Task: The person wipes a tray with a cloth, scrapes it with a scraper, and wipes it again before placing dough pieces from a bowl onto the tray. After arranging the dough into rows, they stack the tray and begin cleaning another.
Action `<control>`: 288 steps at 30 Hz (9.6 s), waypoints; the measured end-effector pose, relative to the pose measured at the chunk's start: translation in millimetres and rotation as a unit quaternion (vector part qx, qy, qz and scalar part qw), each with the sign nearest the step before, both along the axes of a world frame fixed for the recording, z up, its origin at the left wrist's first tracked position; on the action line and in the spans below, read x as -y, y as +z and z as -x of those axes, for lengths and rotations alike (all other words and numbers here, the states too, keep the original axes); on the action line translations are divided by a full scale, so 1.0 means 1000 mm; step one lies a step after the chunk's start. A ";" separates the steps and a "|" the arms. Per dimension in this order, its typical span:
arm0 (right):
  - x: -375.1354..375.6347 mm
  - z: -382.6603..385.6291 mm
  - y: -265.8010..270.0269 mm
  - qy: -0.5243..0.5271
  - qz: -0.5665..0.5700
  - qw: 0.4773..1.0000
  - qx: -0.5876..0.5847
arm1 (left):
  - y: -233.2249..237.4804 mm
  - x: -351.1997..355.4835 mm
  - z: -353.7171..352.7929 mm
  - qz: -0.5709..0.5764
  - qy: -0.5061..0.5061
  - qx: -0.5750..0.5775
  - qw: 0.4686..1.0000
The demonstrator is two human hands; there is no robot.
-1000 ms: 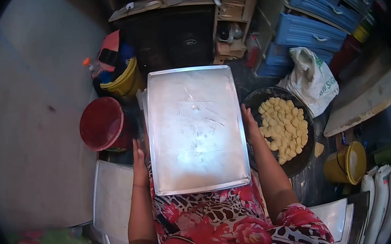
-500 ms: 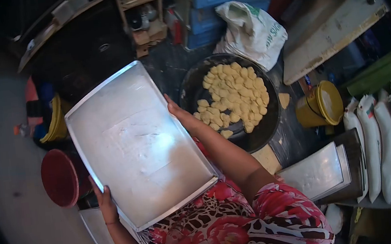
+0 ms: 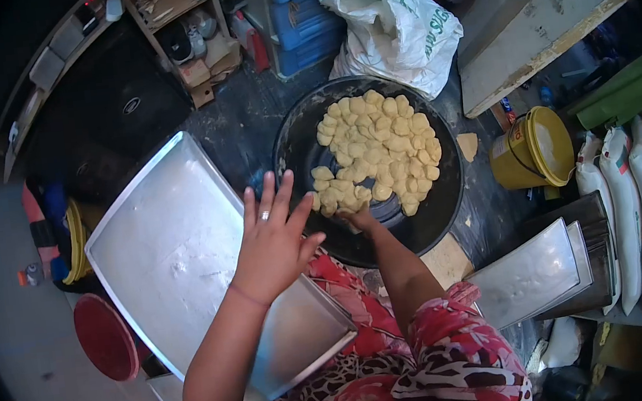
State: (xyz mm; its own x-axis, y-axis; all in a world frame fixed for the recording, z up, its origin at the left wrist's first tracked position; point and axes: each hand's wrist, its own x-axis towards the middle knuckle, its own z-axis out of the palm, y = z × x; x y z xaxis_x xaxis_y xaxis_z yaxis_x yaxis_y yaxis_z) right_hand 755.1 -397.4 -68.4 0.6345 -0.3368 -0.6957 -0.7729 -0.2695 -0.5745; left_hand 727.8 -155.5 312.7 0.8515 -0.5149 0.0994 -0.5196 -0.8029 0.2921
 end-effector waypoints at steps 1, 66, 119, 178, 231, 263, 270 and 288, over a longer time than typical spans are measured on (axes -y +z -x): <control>-0.003 -0.008 0.049 0.042 -0.125 0.990 -0.057 | -0.010 0.004 -0.015 -0.002 -0.003 0.002 1.000; 0.018 -0.047 0.038 0.221 0.074 0.919 0.319 | -0.006 -0.033 -0.043 0.343 0.041 -0.044 0.937; -0.006 0.024 0.012 0.336 0.292 0.893 0.067 | -0.034 -0.180 0.106 0.288 0.472 0.178 0.814; -0.359 -0.054 0.376 0.541 -0.002 0.658 0.523 | -0.019 -0.238 0.040 0.259 0.430 0.183 0.845; -0.230 -0.044 0.374 0.529 -0.227 0.764 0.293 | 0.007 -0.209 0.146 0.216 0.367 -0.041 0.904; -0.306 -0.005 0.369 0.687 -0.033 0.510 0.517 | 0.007 -0.224 0.106 0.209 0.333 0.014 0.919; -0.249 0.011 0.400 0.675 0.035 0.579 0.456 | -0.004 -0.211 0.093 0.174 0.439 0.043 0.881; -0.217 0.020 0.384 0.603 0.006 0.655 0.455 | 0.004 -0.175 0.063 0.044 0.293 0.129 0.946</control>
State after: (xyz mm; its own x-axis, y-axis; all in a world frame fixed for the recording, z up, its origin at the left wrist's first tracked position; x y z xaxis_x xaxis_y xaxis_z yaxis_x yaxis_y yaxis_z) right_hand 735.5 -179.9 315.7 0.5942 0.7894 0.1542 0.6680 -0.3775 -0.6413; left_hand 664.7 19.3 316.5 0.9295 0.0582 0.3643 -0.0562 -0.9537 0.2955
